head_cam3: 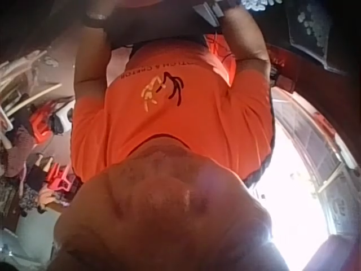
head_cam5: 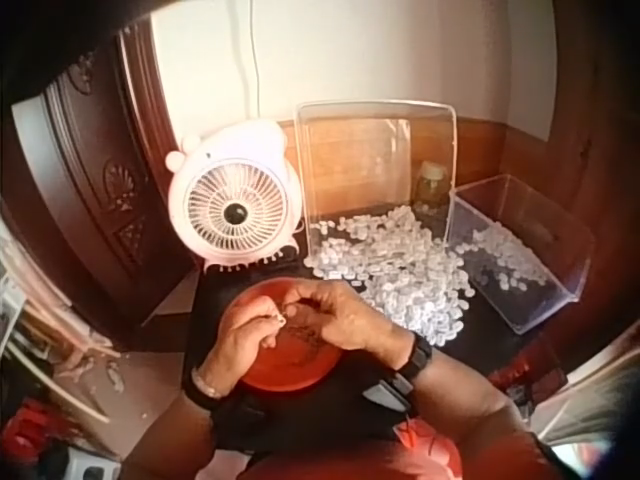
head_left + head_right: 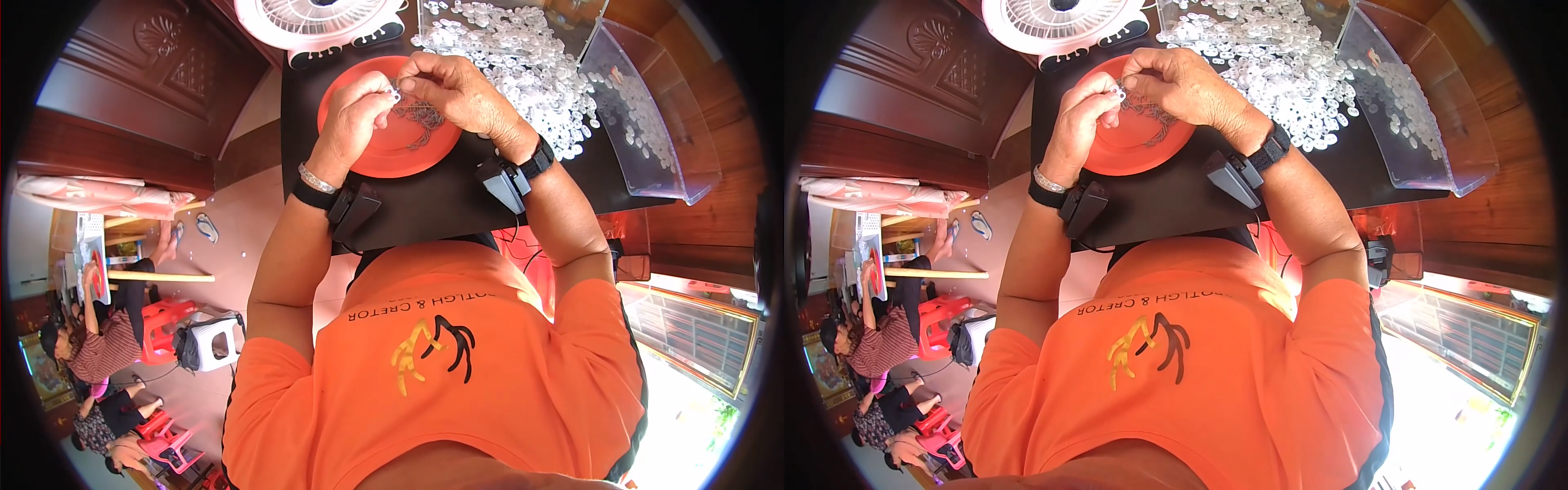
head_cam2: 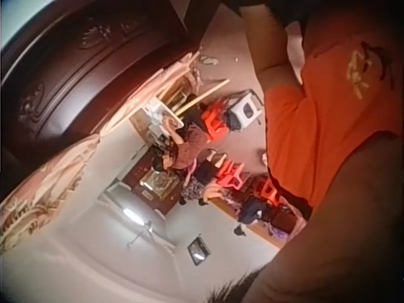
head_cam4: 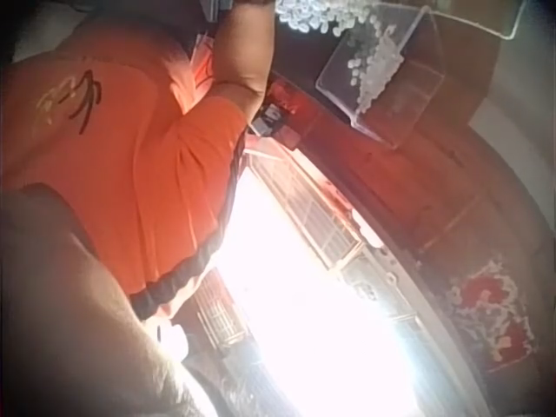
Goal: Assembling small metal pins into white plastic components on a table.
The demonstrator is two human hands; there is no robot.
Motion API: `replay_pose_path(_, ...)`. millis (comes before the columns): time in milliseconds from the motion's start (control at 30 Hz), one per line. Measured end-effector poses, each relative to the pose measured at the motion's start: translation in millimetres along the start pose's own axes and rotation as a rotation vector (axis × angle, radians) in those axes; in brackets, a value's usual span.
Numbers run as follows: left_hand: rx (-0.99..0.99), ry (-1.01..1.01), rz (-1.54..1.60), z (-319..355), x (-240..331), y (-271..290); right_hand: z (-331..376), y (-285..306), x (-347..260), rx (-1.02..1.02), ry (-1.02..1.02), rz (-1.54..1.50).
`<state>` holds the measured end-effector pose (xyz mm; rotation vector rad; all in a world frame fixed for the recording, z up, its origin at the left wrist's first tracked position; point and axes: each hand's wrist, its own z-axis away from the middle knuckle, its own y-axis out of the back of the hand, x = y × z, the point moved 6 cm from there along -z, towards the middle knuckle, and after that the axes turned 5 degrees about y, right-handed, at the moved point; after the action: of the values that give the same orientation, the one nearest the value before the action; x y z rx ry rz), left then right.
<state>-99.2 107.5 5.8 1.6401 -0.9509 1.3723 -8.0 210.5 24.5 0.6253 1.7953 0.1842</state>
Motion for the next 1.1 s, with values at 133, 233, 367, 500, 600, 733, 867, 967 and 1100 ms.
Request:
replay_pose_path(133, -0.015, -0.007, -0.022, 0.2, -0.2, 0.2, 0.2, -2.0, -5.3, -0.022, 0.043, 0.088)
replay_pose_path(233, -0.019, -0.017, -0.029, -0.1, -1.4, 0.7, 0.0, -3.2, -1.9, -0.023, 0.026, -0.027)
replay_pose_path(367, -0.011, -0.055, -0.104, 0.8, -2.4, -0.1, -0.6, -1.0, -14.1, -0.030, 0.054, 0.143)
replay_pose_path(500, -0.007, -0.098, -0.138, 0.2, -0.6, -4.4, 0.5, 1.3, -16.1, -0.010, 0.110, 0.276)
replay_pose_path(600, -0.007, -0.096, -0.108, -0.3, -2.9, -4.8, 1.1, 0.9, -18.8, -0.037, 0.074, 0.264)
replay_pose_path(733, 0.008, -0.034, -0.021, -2.5, -7.5, -2.2, -0.7, 9.3, -10.2, 0.044, 0.115, 0.419)
replay_pose_path(867, 0.035, 0.007, 0.057, -6.2, -12.5, 6.9, -2.1, 51.8, 3.8, 0.368, 0.049, 0.768)
replay_pose_path(967, 0.036, 0.040, 0.078, -6.5, -9.7, 5.3, 3.7, 83.1, 30.1, 0.434, -0.108, 0.884)
replay_pose_path(1100, 0.022, 0.024, 0.058, -5.5, -9.0, 2.1, 7.1, 97.3, 65.6, 0.301, -0.260, 0.924)
